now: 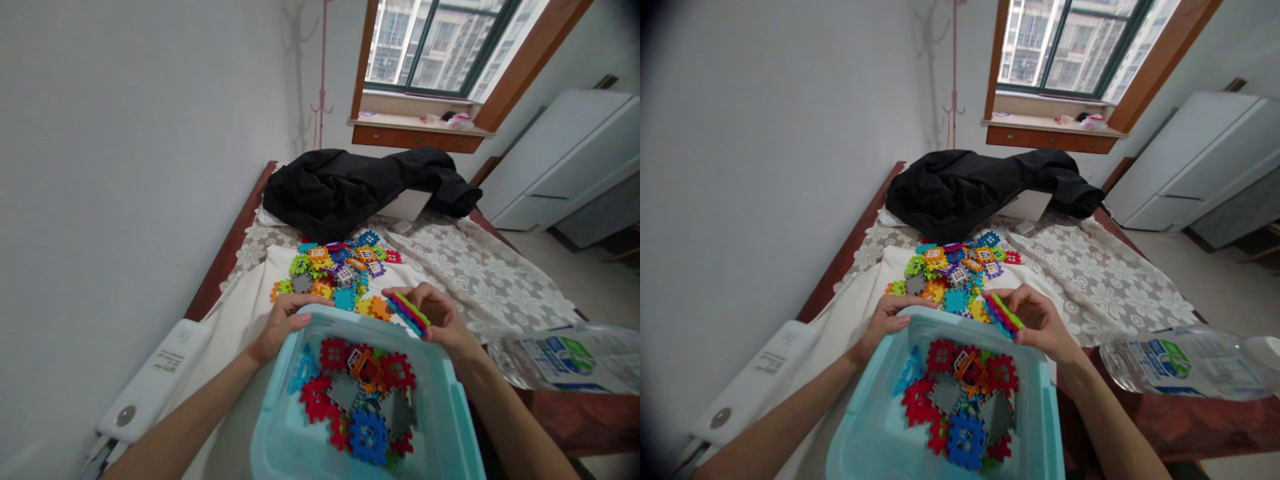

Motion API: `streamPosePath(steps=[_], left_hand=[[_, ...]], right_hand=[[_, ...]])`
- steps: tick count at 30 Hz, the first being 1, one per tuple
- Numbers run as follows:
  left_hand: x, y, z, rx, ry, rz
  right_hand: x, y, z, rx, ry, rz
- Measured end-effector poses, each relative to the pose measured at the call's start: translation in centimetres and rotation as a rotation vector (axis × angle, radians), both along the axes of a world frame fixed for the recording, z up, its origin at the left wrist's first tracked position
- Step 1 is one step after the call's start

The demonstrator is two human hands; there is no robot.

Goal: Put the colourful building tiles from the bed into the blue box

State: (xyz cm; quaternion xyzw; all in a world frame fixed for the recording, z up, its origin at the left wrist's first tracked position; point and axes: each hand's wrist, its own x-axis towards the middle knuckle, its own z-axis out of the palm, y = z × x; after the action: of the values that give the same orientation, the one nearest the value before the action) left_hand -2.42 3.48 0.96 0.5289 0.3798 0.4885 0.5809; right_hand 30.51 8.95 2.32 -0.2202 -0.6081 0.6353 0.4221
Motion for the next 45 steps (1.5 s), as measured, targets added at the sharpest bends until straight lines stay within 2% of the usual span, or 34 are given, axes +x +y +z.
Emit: streamPosePath(steps=[3, 9, 11, 13, 15, 17, 20, 23, 29, 36, 40, 45], left_hand=[[0.0, 0.1, 0.0, -0.006, 0.017, 0.009], [-0.2, 0.0, -0.1, -0.006, 0.056, 0.020], [-0.2, -0.1, -0.1, -0.024, 0.051, 0.021], [-0.2, -0.2, 0.1, -0.050, 0.016, 0.020], [-0.2, -0.2, 0.4, -0.079, -0.037, 0.009], [0.0, -0.2, 0.8, -0.093, -0.054, -0.045], [0.1, -0.3, 1.2, -0.106, -0.047, -0.138], [0.1, -0.6, 1.2, -0.149, -0.078, -0.123], [0.1, -0.6, 0.8, -0.197, -0.113, -0.195], [-0.1, -0.4, 0.4, -0.141, -0.080, -0.181], [0.0, -0.4, 0.4, -0.155, -0.086, -0.173], [0.4, -0.2, 1.2, -0.122, -0.071, -0.164]], right_hand=[[0.8, -0.3, 0.3, 0.022, -0.065, 0.169], [1.7, 0.5, 0.4, 0.050, -0.214, 0.371], [1.4, 0.8, 0.3, 0.037, -0.172, 0.309], [1.0, 1.2, 0.1, 0.046, -0.157, 0.104], [0.5, 1.8, -0.1, 0.138, -0.277, -0.096], [0.1, 2.2, -0.4, 0.301, -0.497, -0.188], [-0.4, 2.4, -1.1, 0.486, -0.777, -0.122], [-0.9, 2.2, -1.8, 0.554, -0.893, -0.026], [-1.2, 2.2, -2.2, 0.539, -0.824, -0.021], [-2.0, 1.8, -3.0, 0.624, -0.846, -0.045], [-2.7, 1.4, -3.7, 0.601, -0.831, -0.083], [-2.0, 1.8, -2.2, 0.590, -0.790, -0.030]])
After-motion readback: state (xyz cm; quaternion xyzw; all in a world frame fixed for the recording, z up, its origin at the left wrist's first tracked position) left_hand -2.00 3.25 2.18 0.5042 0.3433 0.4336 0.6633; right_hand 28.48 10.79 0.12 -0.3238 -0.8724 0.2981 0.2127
